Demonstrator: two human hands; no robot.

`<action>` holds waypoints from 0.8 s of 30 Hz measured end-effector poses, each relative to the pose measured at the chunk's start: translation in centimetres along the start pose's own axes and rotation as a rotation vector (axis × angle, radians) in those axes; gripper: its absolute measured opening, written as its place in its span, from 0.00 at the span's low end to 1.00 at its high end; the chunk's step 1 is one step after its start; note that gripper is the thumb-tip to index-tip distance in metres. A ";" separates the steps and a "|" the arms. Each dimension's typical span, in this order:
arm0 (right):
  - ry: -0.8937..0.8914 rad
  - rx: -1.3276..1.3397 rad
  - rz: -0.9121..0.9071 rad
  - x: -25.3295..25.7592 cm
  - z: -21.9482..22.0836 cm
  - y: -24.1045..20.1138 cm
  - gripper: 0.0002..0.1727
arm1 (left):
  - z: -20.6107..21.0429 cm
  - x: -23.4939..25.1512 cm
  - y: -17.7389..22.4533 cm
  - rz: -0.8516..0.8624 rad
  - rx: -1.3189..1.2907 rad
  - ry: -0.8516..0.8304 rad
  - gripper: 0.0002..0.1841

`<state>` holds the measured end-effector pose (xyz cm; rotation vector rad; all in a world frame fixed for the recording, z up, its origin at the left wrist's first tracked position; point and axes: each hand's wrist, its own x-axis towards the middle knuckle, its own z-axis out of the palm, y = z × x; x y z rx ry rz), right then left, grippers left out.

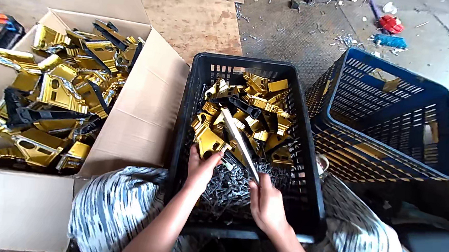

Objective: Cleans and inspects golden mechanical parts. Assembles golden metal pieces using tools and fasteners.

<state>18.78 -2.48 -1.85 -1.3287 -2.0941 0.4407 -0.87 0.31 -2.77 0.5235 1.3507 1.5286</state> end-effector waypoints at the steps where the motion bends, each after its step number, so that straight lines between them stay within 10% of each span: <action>1: 0.079 0.034 -0.064 -0.3 0.0 -0.1 0.23 | -0.1 -0.2 -0.1 0.002 0.012 -0.003 0.36; 6: -0.484 -0.114 0.397 0.4 -0.2 -0.8 0.21 | -0.6 -0.3 -0.8 -0.021 0.067 0.017 0.38; 9: -0.485 -0.029 0.369 0.1 -0.3 0.0 0.20 | -0.7 -0.1 0.3 -0.033 0.006 0.090 0.33; 15: -1.100 -0.070 0.378 3.5 0.1 2.6 0.30 | -4.4 4.5 12.6 0.328 -0.189 0.116 0.27; 20: -0.621 -0.002 0.489 10.1 3.3 3.5 0.29 | -5.0 5.0 12.3 0.255 -0.100 0.068 0.32; 24: -0.652 -0.028 0.467 13.2 6.8 4.9 0.25 | -3.2 3.1 7.3 0.178 0.222 -0.105 0.31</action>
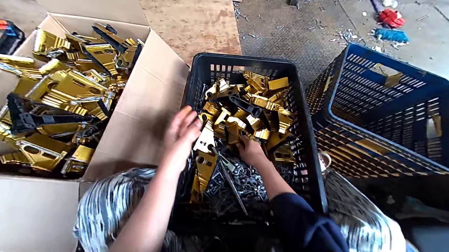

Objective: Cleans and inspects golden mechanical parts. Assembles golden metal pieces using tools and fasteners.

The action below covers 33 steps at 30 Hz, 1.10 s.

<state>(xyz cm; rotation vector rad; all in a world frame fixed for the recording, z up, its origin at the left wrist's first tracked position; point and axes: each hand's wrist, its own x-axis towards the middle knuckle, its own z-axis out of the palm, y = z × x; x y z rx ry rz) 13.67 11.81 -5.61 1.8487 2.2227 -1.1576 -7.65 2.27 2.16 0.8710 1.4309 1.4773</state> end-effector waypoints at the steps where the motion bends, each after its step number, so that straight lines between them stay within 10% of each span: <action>1: 0.027 -0.031 -0.006 0.1 -0.4 -0.5 0.23 | 0.6 -0.4 -0.7 0.005 0.098 -0.048 0.33; 7: 0.181 0.462 -0.378 -6.8 -4.5 -3.5 0.15 | 2.8 -3.0 -2.9 0.007 0.296 -0.210 0.73; 10: -0.122 0.829 -0.481 -7.6 -4.0 -3.0 0.12 | 3.0 -2.7 -3.0 0.143 0.253 -0.175 0.65; 16: -0.122 -0.212 0.065 -4.0 1.4 -0.1 0.18 | 1.9 -2.0 -2.6 0.099 0.381 -0.013 0.44; 23: -0.221 -0.304 0.086 -4.7 1.3 -0.3 0.15 | 2.9 -2.5 -3.2 -0.026 0.152 -0.029 0.38; 33: -0.121 0.993 -0.338 -13.8 1.0 1.3 0.03 | 5.5 -5.3 -4.6 -0.080 -0.066 -0.280 0.47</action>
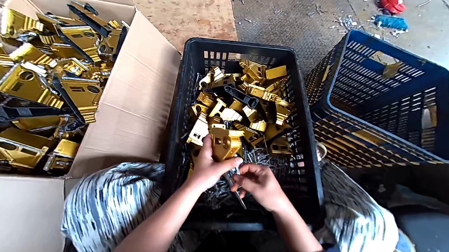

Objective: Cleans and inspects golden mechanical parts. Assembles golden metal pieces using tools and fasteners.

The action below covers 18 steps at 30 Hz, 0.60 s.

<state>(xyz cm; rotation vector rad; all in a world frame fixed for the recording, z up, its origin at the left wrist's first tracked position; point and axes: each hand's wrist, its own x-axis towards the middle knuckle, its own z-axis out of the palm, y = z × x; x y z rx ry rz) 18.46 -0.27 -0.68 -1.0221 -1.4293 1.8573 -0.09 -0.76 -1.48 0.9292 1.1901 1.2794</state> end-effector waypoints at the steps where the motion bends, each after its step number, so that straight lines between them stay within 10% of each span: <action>1: 0.003 0.074 0.002 0.1 0.7 0.4 0.06 | 0.3 -0.1 -0.3 0.011 0.046 -0.018 0.46; 5: -0.058 0.121 0.142 0.6 1.2 0.6 0.25 | 1.1 -0.3 -1.4 -0.007 0.168 -0.003 0.43; 12: 0.302 0.205 -0.191 1.2 -0.2 -0.1 0.10 | 1.0 -0.1 -0.3 -0.314 -0.403 0.055 0.28; 18: 0.335 -0.070 -0.410 1.4 0.5 0.8 0.06 | 1.3 -0.6 -0.7 -0.260 -0.547 -0.204 0.49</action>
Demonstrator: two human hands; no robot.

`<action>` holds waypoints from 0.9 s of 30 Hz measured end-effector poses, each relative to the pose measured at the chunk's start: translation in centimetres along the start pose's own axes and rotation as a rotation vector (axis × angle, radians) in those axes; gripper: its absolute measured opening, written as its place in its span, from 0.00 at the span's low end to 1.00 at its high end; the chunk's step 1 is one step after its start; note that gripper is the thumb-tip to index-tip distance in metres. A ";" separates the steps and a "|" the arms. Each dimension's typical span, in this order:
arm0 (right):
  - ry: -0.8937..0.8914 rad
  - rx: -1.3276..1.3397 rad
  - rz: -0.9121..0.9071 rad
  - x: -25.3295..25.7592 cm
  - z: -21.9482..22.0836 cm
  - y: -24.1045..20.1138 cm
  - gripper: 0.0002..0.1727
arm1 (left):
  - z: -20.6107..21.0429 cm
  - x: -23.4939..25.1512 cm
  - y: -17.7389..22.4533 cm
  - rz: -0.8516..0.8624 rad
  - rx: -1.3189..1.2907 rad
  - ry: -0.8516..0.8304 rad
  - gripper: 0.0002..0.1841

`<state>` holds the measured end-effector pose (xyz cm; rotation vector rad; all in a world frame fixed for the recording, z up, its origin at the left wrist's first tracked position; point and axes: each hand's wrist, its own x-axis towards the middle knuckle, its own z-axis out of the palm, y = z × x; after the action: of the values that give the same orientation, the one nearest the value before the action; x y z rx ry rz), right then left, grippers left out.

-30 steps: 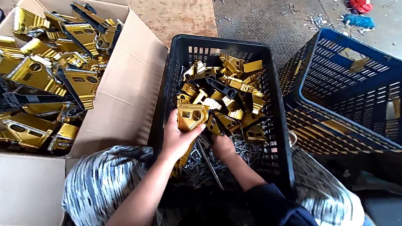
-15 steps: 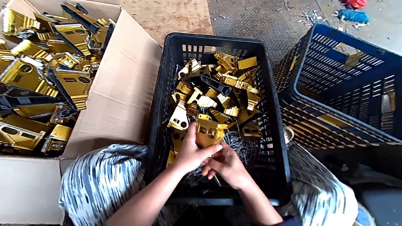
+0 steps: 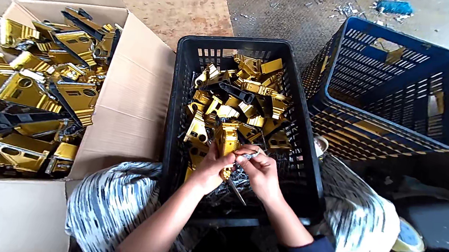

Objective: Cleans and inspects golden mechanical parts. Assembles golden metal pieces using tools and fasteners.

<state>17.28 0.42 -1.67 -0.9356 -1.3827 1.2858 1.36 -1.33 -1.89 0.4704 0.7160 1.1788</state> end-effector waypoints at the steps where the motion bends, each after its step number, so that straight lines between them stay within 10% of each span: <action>1: 0.007 -0.113 -0.088 0.0 -0.1 0.3 0.05 | -0.1 0.0 0.0 0.003 0.024 -0.016 0.50; 8: -0.037 -0.183 -0.063 0.2 -1.2 -0.2 0.10 | -0.3 -0.2 0.6 -0.016 0.078 0.030 0.44; 16: -0.044 -0.701 -0.571 1.0 -1.4 1.4 0.21 | -0.5 -0.6 0.4 -0.067 0.455 -0.045 0.58; 27: -0.112 -0.123 -0.133 0.7 0.6 2.7 0.41 | -2.6 -1.2 1.0 -0.245 0.396 -0.061 0.58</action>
<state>16.29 1.29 -4.16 -0.8486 -1.5987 1.1782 -1.48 -2.25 -2.70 0.7233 0.9311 0.7894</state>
